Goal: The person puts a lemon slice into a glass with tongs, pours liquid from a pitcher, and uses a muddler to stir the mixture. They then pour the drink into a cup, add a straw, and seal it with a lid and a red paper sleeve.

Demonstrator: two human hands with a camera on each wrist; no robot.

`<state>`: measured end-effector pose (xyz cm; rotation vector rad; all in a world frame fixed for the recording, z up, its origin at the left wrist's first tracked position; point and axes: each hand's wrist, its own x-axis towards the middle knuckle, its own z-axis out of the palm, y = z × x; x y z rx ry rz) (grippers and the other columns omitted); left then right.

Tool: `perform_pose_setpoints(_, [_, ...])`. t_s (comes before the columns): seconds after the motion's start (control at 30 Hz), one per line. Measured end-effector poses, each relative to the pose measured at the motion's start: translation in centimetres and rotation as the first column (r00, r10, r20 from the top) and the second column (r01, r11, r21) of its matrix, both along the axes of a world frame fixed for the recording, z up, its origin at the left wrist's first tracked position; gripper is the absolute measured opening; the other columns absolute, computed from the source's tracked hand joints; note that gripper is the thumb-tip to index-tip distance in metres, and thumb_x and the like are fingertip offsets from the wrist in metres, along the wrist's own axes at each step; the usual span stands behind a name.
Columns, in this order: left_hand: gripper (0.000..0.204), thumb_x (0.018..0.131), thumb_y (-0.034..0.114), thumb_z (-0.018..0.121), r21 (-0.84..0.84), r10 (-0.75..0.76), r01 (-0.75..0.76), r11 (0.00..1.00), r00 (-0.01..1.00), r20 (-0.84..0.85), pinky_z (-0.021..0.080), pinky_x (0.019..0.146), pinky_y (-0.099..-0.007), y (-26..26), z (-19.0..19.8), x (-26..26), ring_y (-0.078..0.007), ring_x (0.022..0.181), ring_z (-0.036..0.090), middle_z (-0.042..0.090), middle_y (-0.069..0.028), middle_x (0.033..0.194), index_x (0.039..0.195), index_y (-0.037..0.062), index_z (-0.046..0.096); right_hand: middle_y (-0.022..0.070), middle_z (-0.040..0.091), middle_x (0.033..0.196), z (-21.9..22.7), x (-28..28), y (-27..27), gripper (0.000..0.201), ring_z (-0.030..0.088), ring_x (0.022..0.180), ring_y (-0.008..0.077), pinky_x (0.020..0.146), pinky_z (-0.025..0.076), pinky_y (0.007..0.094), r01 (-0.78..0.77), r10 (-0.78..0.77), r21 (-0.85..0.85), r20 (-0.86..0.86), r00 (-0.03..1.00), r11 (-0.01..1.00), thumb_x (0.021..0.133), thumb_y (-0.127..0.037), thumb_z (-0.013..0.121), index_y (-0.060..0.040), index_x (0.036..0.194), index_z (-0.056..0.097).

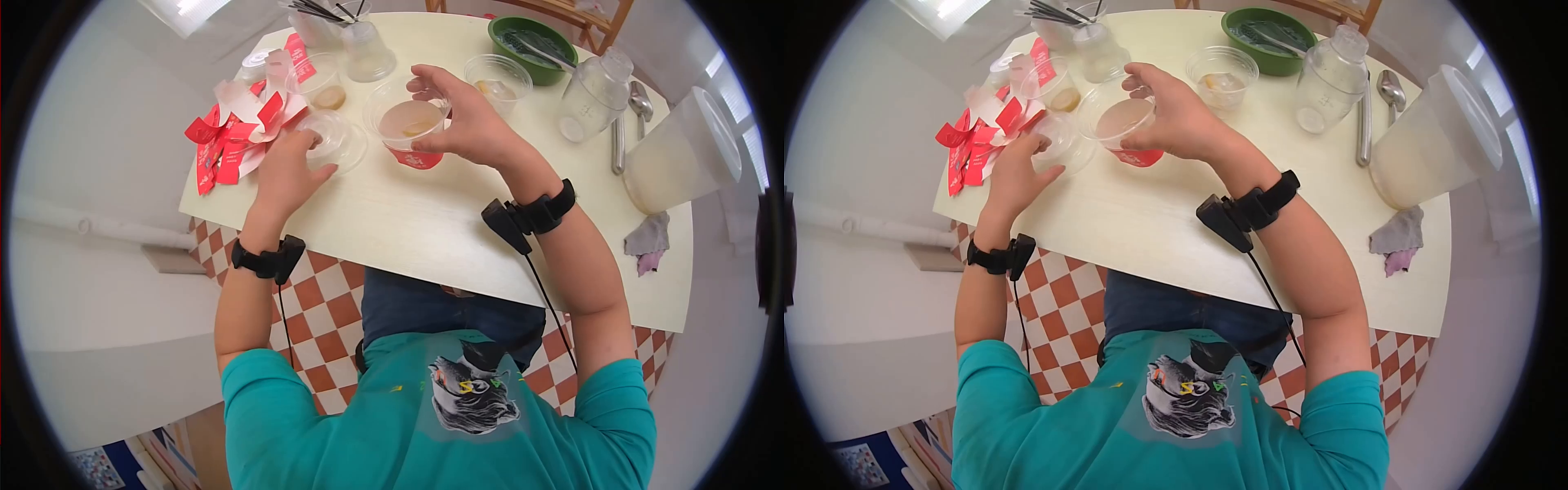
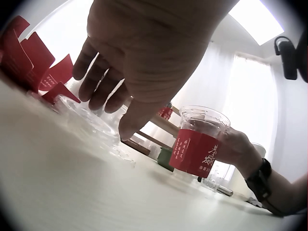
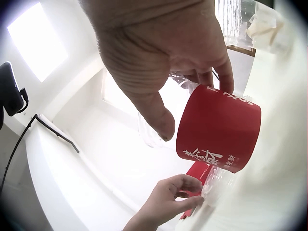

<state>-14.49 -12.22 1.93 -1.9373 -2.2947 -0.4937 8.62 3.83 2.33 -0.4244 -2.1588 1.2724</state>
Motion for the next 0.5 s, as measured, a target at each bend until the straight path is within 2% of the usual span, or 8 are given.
perform_pose_setpoints(0.03, [0.051, 0.065, 0.022, 0.081, 0.008, -0.011, 0.010, 1.000, 0.989, 0.147, 0.049, 0.084, -0.0369, 0.5, 0.3, 0.7, -0.0264, 0.100, 0.059, 0.063, -0.0126, 0.104, 0.108, 0.0038, 0.059, 0.0138, 0.052, 0.128, 0.3, 0.1, -0.1, 0.091, 0.050, 0.118, 0.0238, 0.099, 0.044, 0.0367, 0.000, 0.000, 0.002, 0.003, 1.000, 1.000, 0.060, -0.008, 0.082, -0.0003, 0.139, 0.036])
perform_pose_setpoints(0.07, [0.051, 0.065, 0.022, 0.081, 0.012, -0.011, 0.010, 1.000, 0.989, 0.150, 0.049, 0.084, -0.0369, 1.0, 0.5, 1.5, -0.0264, 0.100, 0.059, 0.063, -0.0126, 0.104, 0.108, 0.0038, 0.059, 0.0143, 0.052, 0.129, 0.6, 0.2, -0.1, 0.092, 0.050, 0.119, 0.0235, 0.099, 0.043, 0.0360, 0.004, -0.004, -0.018, -0.033, 0.999, 1.000, 0.060, -0.008, 0.082, 0.0001, 0.139, 0.035])
perform_pose_setpoints(0.13, [0.076, 0.062, 0.022, 0.085, 0.111, -0.190, 0.154, 0.982, 0.789, 0.584, 0.047, 0.091, -0.0359, 2.6, 0.4, 3.5, -0.0232, 0.111, 0.056, 0.060, -0.0123, 0.115, 0.126, 0.0024, 0.048, 0.0147, 0.051, 0.129, 1.3, 0.3, -0.2, 0.092, 0.050, 0.119, 0.0233, 0.100, 0.043, 0.0353, 0.008, -0.010, -0.030, -0.062, 0.998, 1.000, 0.060, -0.008, 0.082, 0.0006, 0.139, 0.035])
perform_pose_setpoints(0.17, [0.076, 0.062, 0.022, 0.085, 0.120, -0.197, 0.157, 0.980, 0.784, 0.588, 0.047, 0.091, -0.0359, 3.6, 0.2, 4.2, -0.0232, 0.111, 0.056, 0.060, -0.0123, 0.115, 0.126, 0.0024, 0.048, 0.0152, 0.051, 0.129, 1.7, 0.4, -0.2, 0.092, 0.050, 0.119, 0.0233, 0.100, 0.043, 0.0352, 0.019, -0.023, -0.048, -0.092, 0.995, 0.999, 0.060, -0.008, 0.082, 0.0012, 0.139, 0.035])
perform_pose_setpoints(0.23, [0.092, 0.059, 0.017, 0.087, 0.286, -0.382, 0.303, 0.909, 0.329, 0.864, 0.046, 0.095, -0.0359, 5.7, 0.1, 5.9, -0.0217, 0.117, 0.053, 0.057, -0.0102, 0.121, 0.135, 0.0029, 0.038, 0.0158, 0.051, 0.129, 2.2, 0.8, -0.1, 0.093, 0.049, 0.120, 0.0232, 0.101, 0.042, 0.0351, 0.042, -0.048, -0.055, -0.115, 0.992, 0.998, 0.061, -0.008, 0.083, 0.0019, 0.139, 0.034])
perform_pose_setpoints(0.3, [0.092, 0.056, 0.010, 0.087, 0.304, -0.402, 0.331, 0.894, 0.287, 0.870, 0.047, 0.095, -0.0336, 6.9, 1.0, 7.3, -0.0199, 0.114, 0.054, 0.057, -0.0078, 0.120, 0.134, 0.0033, 0.039, 0.0168, 0.051, 0.129, 2.7, 1.1, 0.0, 0.094, 0.049, 0.120, 0.0231, 0.102, 0.041, 0.0352, 0.014, -0.031, -0.088, -0.192, 0.981, 0.996, 0.060, -0.010, 0.084, 0.0029, 0.139, 0.034])
perform_pose_setpoints(0.37, [0.087, 0.058, 0.008, 0.085, 0.387, -0.457, 0.336, 0.859, 0.160, 0.875, 0.048, 0.093, -0.0327, 8.2, 1.7, 8.2, -0.0186, 0.112, 0.055, 0.057, -0.0076, 0.120, 0.133, 0.0033, 0.041, 0.0169, 0.052, 0.127, 3.0, 1.2, 0.3, 0.096, 0.051, 0.118, 0.0239, 0.097, 0.043, 0.0355, 0.074, -0.092, -0.085, -0.240, 0.966, 0.994, 0.059, -0.015, 0.084, 0.0028, 0.139, 0.033])
perform_pose_setpoints(0.5, [0.082, 0.060, 0.007, 0.084, 0.412, -0.489, 0.367, 0.834, 0.145, 0.860, 0.050, 0.090, -0.0320, 10.7, 0.9, 7.8, -0.0179, 0.110, 0.056, 0.057, -0.0066, 0.119, 0.131, 0.0035, 0.042, 0.0190, 0.052, 0.127, 4.2, 2.3, 1.0, 0.102, 0.053, 0.117, 0.0262, 0.092, 0.046, 0.0374, 0.231, -0.234, -0.048, -0.310, 0.921, 0.972, 0.058, -0.020, 0.086, 0.0046, 0.139, 0.028])
